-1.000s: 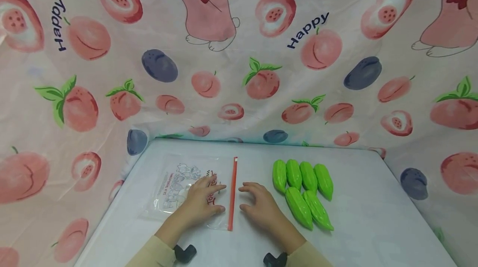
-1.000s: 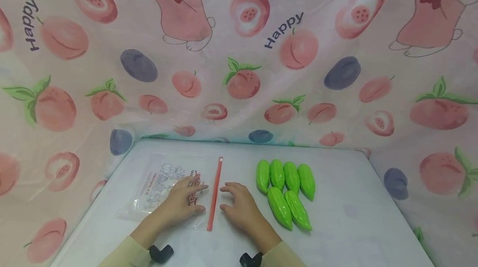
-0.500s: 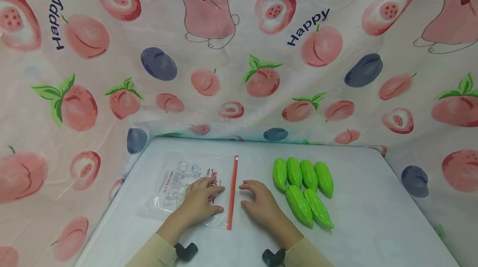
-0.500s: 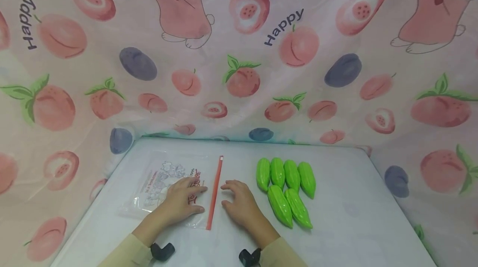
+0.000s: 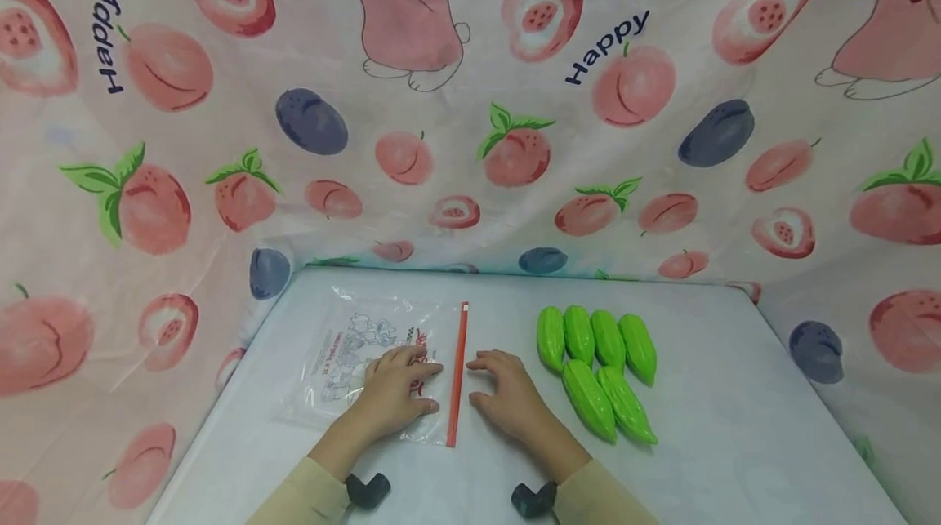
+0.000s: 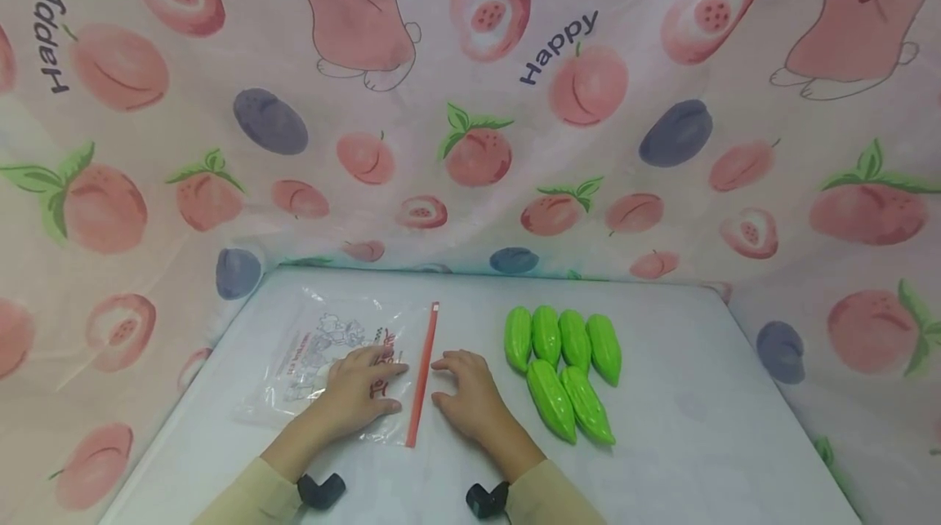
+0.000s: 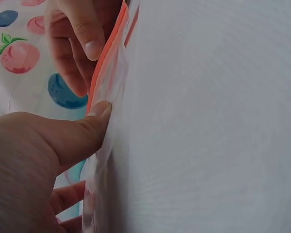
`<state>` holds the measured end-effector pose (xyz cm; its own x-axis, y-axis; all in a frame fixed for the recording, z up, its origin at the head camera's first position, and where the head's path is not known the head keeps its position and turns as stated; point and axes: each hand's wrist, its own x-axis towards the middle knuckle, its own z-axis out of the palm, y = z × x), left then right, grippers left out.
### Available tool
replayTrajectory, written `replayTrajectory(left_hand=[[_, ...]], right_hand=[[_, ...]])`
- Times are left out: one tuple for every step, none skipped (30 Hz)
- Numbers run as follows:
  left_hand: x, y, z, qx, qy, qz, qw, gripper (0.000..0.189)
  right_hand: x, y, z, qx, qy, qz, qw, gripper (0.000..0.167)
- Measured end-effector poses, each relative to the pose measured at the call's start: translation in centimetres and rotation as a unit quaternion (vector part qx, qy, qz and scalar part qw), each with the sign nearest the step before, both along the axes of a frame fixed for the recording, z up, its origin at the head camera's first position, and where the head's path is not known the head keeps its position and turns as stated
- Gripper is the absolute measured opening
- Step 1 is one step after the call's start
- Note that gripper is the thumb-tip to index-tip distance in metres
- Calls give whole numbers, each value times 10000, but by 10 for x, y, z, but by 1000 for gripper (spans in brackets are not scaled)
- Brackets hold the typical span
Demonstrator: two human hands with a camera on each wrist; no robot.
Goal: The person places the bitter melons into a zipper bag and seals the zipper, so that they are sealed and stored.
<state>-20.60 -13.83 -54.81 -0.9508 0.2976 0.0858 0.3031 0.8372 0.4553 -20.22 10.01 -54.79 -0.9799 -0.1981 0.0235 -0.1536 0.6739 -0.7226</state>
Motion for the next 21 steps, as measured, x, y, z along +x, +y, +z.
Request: replayTrajectory(left_hand=[[0,0,0,7,-5,2,10000,57],[0,-1,0,7,-11,6,10000,57],[0,-1,0,25,-15,4,10000,56],[0,-1,0,46,-23,1,10000,56],[0,-1,0,61,-32,0,10000,56],[0,-2,0,76,-53,-3,10000,56],[0,-2,0,88,-55,-6,9999,56],[-1,-1,0,94,-55,-12,9999,56],[-1,-1,0,92,-57,-12,9999,56],[-1,-1,0,82,-59,-6,9999,56],[-1,-1,0,70,-53,7,10000,56],[-1,-1,0,65,-44,19,10000,57],[-1,0,0,54,-46,30,10000,57],[-1,0,0,46,-47,42,10000,57],[-1,0,0,40,-50,53,10000,57],[0,0,0,34,-46,61,10000,57],[0,0,-1,38,-43,72,10000,57],[-1,0,-1,31,-45,76,10000,57],[-1,0,-1,18,-40,78,10000,57],[0,0,-1,14,-24,81,10000,57],[-1,0,-2,8,-15,81,10000,56]], right_hand=[[0,0,-1,29,-2,5,10000,42],[-1,-1,-1,52,15,14,10000,42],[-1,-1,-1,48,19,3,10000,42],[-1,-2,-2,46,20,-2,10000,43],[-2,-2,-2,53,10,-8,10000,43],[-1,-3,-2,54,2,-12,10000,43],[-2,-3,-3,47,-4,-20,10000,43],[-2,-4,-3,45,-1,-29,10000,43],[-2,-4,-3,41,-23,-43,10000,43],[-2,-5,-3,48,-44,-53,10000,43],[-3,-5,-4,61,-53,-55,10000,43],[-3,-6,-4,66,-49,-55,10000,42],[-3,-7,-4,75,-39,-51,10000,42],[-3,-7,-5,98,-26,-45,9999,41],[-3,-8,-5,128,-21,-41,9999,41],[-3,-8,-5,156,-27,-41,9999,41],[-3,-9,-6,179,-11,-38,9998,41],[-3,-9,-6,208,8,-30,9998,41],[-3,-9,-6,239,28,-24,9997,40],[-3,-9,-6,266,33,-23,9996,40],[-3,-10,-6,289,47,-18,9996,41]])
